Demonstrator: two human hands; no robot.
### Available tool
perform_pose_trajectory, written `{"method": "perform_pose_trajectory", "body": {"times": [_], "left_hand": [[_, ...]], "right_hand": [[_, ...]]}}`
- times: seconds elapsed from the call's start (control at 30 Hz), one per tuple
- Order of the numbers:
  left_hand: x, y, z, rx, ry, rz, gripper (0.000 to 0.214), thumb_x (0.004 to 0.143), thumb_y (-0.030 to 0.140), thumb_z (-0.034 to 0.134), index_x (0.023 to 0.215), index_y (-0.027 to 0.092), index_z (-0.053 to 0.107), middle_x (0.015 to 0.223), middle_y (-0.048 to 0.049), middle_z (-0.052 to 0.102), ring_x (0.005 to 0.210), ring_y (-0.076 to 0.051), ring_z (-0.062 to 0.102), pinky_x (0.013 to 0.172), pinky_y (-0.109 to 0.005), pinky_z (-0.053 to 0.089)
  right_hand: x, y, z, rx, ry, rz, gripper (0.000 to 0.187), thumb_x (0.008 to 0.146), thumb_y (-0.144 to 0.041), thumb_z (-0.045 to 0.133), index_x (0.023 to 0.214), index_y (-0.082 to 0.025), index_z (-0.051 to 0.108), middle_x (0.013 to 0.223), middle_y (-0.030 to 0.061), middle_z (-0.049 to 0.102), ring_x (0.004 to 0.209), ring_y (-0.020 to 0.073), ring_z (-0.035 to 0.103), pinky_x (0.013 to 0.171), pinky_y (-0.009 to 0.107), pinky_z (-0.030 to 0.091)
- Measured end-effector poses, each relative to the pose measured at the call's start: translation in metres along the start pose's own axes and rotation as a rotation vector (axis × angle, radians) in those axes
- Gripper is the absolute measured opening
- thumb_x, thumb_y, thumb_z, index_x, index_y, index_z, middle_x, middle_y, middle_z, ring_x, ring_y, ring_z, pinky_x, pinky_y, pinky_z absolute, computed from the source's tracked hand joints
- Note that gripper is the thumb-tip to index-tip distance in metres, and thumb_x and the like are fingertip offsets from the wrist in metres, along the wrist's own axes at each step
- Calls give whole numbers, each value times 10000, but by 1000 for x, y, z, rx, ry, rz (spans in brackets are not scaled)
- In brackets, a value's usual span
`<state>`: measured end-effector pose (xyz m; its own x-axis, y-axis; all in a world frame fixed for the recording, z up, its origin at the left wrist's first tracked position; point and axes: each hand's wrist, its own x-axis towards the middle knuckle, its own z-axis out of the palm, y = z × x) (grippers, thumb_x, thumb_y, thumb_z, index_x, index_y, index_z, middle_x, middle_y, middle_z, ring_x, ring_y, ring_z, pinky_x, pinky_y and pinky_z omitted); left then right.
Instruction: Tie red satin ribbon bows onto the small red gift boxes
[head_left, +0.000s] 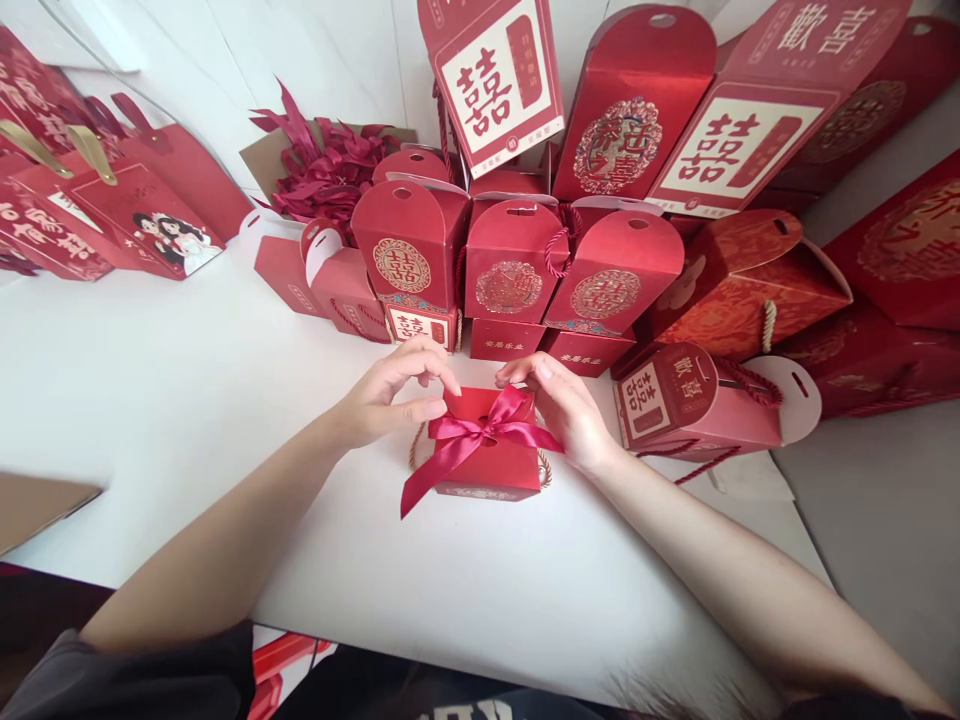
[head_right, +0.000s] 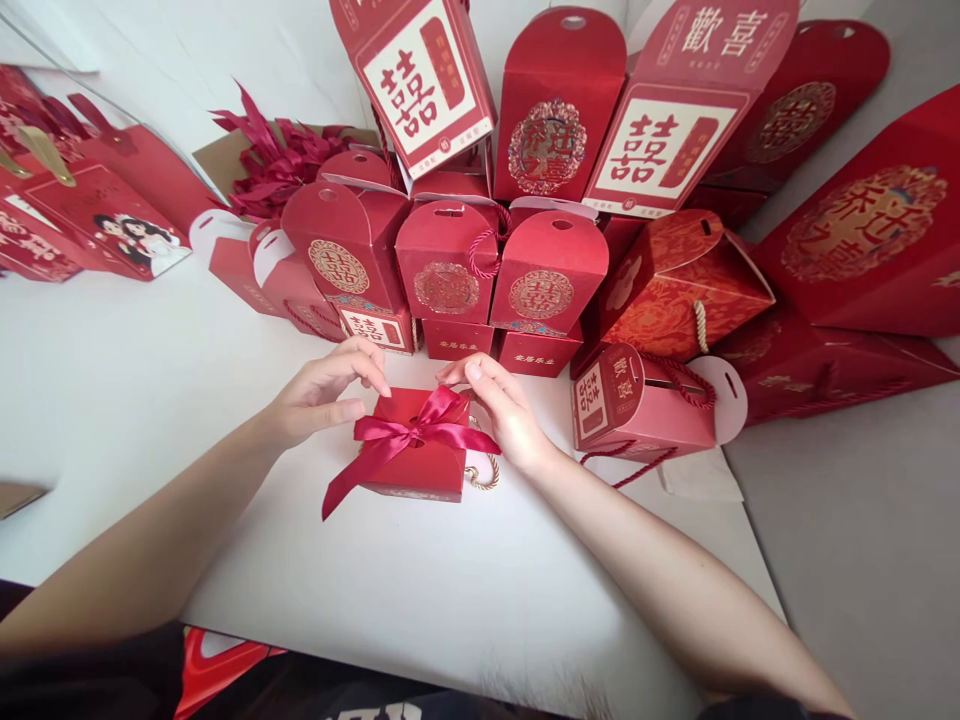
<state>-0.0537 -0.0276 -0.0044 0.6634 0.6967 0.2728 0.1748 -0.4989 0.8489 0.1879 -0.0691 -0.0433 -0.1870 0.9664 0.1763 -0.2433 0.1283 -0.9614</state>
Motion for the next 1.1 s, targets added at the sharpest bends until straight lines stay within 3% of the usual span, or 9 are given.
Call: {"method": "perform_pose_trajectory", "body": {"times": [0.2, 0.37, 0.43, 0.5, 0.57, 0.63, 0.83, 1.0, 1.1], "left_hand": [[-1, 8, 0, -2, -94, 3, 168, 799, 361, 695, 751, 200, 687, 1290, -105, 536, 1220, -283, 497, 1080, -439, 369], [-1, 9, 2, -114, -106, -42, 254, 821, 345, 677, 634, 176, 644, 1280, -117, 577, 1243, -297, 507, 1067, -455, 389], [0, 8, 2, -130, -70, -69, 342, 851, 371, 638, 585, 162, 591, 1237, -121, 601, 1240, -294, 508, 1043, -431, 407], [0, 6, 2, -117, -24, -82, 381, 881, 377, 599, 573, 157, 559, 1200, -113, 613, 1218, -274, 514, 1024, -399, 412], [1, 6, 2, -82, 55, -96, 383, 901, 367, 572, 584, 157, 535, 1162, -97, 610, 1135, -236, 540, 1004, -372, 412], [1, 6, 1, -37, 144, -110, 390, 903, 356, 567, 578, 156, 486, 1093, -79, 597, 1008, -195, 555, 966, -354, 422], [1, 7, -1, 32, 124, -101, 391, 785, 278, 701, 589, 166, 381, 1017, -47, 564, 983, -182, 545, 949, -337, 422], [1, 4, 2, 6, 106, -134, 370, 828, 279, 658, 584, 159, 408, 1090, -59, 566, 1008, -188, 579, 999, -361, 412], [1, 4, 4, -8, 68, -122, 350, 835, 289, 659, 572, 150, 474, 1159, -75, 567, 1111, -219, 576, 1036, -360, 399]], "right_hand": [[-10, 0, 2, -328, 68, -293, 266, 968, -457, 438, 994, -248, 600, 1078, 70, 614, 1066, 238, 570, 987, 394, 412], [-22, 10, -7, -546, 232, -481, 376, 957, -567, 322, 1058, -310, 578, 1170, 83, 601, 1139, 303, 552, 1032, 503, 379], [-28, 14, -10, -671, 141, -555, 441, 892, -678, 375, 1072, -340, 596, 1171, 71, 631, 1141, 331, 563, 1091, 555, 304], [-33, 16, -10, -842, -115, -603, 425, 811, -702, 528, 1070, -379, 629, 1145, 37, 680, 1112, 335, 597, 1132, 581, 232], [-36, 15, -5, -1012, -389, -661, 300, 813, -539, 662, 1087, -421, 639, 1146, -15, 712, 1085, 295, 636, 1124, 566, 267], [-35, 11, 1, -1139, -505, -778, 276, 870, -321, 656, 1117, -440, 629, 1159, -62, 721, 1064, 226, 665, 1070, 504, 377], [-25, 4, 9, -1264, -104, -1242, 195, 880, -134, 621, 1006, -270, 678, 946, -46, 770, 910, 144, 699, 1086, 449, 402], [-34, 2, 24, -1343, -227, -1336, 148, 889, -217, 632, 973, -317, 703, 1219, -64, 699, 1206, 155, 573, 1199, 456, 289], [-43, 0, 39, -1399, -319, -1179, 262, 935, -280, 562, 1178, -295, 658, 1425, -38, 556, 1414, 174, 364, 1246, 511, 108]]}}
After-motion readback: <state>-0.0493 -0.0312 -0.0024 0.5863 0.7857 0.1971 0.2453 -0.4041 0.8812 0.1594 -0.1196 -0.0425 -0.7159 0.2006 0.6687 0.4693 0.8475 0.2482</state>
